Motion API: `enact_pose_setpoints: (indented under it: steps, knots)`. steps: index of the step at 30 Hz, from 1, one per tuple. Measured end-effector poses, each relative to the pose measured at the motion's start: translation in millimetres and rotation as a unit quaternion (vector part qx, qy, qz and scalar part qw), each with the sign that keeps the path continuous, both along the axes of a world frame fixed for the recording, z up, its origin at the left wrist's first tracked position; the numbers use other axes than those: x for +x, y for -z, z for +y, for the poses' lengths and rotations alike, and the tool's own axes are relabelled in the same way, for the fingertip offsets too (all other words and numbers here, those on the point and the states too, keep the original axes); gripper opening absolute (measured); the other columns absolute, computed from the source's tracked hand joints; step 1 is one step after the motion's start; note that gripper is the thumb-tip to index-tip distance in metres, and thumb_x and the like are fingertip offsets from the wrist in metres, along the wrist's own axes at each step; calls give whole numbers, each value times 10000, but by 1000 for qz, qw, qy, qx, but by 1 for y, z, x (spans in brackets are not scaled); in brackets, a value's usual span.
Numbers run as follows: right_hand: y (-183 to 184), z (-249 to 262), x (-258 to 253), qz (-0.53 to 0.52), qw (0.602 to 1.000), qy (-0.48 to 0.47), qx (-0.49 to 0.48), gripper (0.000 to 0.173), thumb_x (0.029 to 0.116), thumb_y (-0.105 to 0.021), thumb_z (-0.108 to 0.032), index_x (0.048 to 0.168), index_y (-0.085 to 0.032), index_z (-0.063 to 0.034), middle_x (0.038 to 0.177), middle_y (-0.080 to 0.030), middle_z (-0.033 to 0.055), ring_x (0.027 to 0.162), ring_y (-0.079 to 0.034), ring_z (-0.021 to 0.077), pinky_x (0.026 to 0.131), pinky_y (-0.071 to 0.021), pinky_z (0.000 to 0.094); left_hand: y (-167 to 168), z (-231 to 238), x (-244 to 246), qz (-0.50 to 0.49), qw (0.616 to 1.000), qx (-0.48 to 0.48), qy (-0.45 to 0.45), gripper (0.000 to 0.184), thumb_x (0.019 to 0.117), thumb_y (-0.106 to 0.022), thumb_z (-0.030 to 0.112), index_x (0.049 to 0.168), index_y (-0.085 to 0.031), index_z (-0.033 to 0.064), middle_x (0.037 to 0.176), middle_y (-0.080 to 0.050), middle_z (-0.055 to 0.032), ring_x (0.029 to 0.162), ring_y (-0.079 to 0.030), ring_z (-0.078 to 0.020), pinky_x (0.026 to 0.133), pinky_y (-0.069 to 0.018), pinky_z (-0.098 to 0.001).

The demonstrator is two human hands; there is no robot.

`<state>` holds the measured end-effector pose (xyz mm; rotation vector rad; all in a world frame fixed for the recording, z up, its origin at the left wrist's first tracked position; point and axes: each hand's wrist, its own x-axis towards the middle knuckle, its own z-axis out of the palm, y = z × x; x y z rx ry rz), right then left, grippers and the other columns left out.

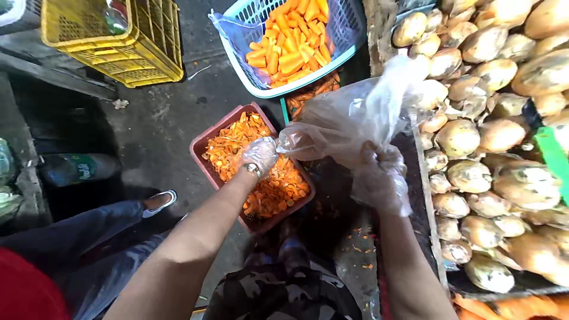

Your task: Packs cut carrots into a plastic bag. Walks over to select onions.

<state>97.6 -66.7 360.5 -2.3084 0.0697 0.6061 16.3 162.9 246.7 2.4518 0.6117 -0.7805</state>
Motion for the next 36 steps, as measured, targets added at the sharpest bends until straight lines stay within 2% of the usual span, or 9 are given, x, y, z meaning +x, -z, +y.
enact_pose_setpoints:
  steps: [2, 6, 12, 17, 20, 21, 25, 31, 36]
  knots:
    - [12, 4, 12, 18, 999, -17, -26, 381, 1094, -476, -360, 1220, -635, -38, 1014, -680, 176, 907, -662, 281, 809, -541, 521, 43, -16, -12, -89, 985, -106, -106, 309, 1062, -522, 105, 1346, -611, 20, 1333, -656, -165, 1241, -629, -264, 1063, -498, -453]
    - [52, -1, 16, -17, 997, -52, -51, 417, 1081, -486, -414, 1126, -673, -44, 990, -691, 199, 899, -681, 347, 781, -534, 600, 67, -27, -3, -133, 954, -223, -152, 304, 1042, -554, 74, 1338, -624, 53, 1330, -665, -101, 1223, -634, -178, 1049, -514, -384]
    - [93, -10, 38, 113, 991, -18, -75, 425, 1103, -437, -359, 1369, -611, -76, 1291, -658, 231, 1224, -615, 399, 1020, -453, 639, -2, -41, 23, -76, 992, -74, -67, 299, 1061, -518, 166, 1302, -669, 75, 1283, -678, -197, 1242, -622, -366, 1079, -447, -586]
    - [85, -10, 32, 154, 975, -79, -142, 708, 1002, -658, -381, 1570, -355, -86, 1427, -557, 267, 1261, -583, 449, 1013, -464, 661, -30, -69, 35, -83, 992, -91, -38, 259, 1029, -567, 147, 1254, -680, 91, 1245, -688, -166, 1183, -644, -341, 1026, -486, -571]
    - [75, 0, 18, 116, 955, -189, -198, 1068, 869, -796, -433, 1666, -121, -208, 1666, -280, 182, 1308, -564, 413, 991, -503, 631, -28, -83, 40, -65, 992, -106, -12, 273, 1018, -598, 193, 1255, -684, 90, 1227, -695, -162, 1178, -646, -336, 1025, -491, -565]
    - [74, 4, 15, 111, 950, -223, -189, 1060, 859, -808, -400, 1663, -146, -201, 1673, -261, 186, 1317, -560, 402, 1003, -506, 614, -29, -89, 40, -57, 993, -102, 1, 275, 1014, -604, 208, 1245, -685, 85, 1211, -698, -168, 1165, -651, -345, 1014, -494, -574]
    - [86, 16, 21, 92, 957, -228, -154, 457, 994, -660, -234, 1396, -586, -30, 1355, -619, 244, 1279, -583, 403, 1068, -453, 603, -36, -98, 46, -113, 989, -73, 63, 300, 1015, -608, 252, 1283, -704, 157, 1205, -718, -110, 1147, -660, -313, 1046, -468, -547]
    - [63, 31, 57, 49, 981, -128, -139, 373, 1090, -467, -294, 1387, -608, -118, 1319, -649, 230, 1242, -613, 409, 1019, -456, 649, -11, -37, 58, -204, 949, -201, -135, 523, 987, -627, 125, 1493, -498, 89, 1386, -611, -156, 1206, -634, -253, 1047, -508, -451]
    - [54, 17, 55, -22, 995, -95, -20, 295, 1066, -503, -226, 1305, -661, -156, 1207, -697, 177, 1088, -671, 355, 895, -513, 628, 58, -19, 13, -27, 967, -134, -215, 535, 988, -657, 174, 1488, -494, 77, 1352, -629, -228, 1236, -606, -427, 1042, -462, -628]
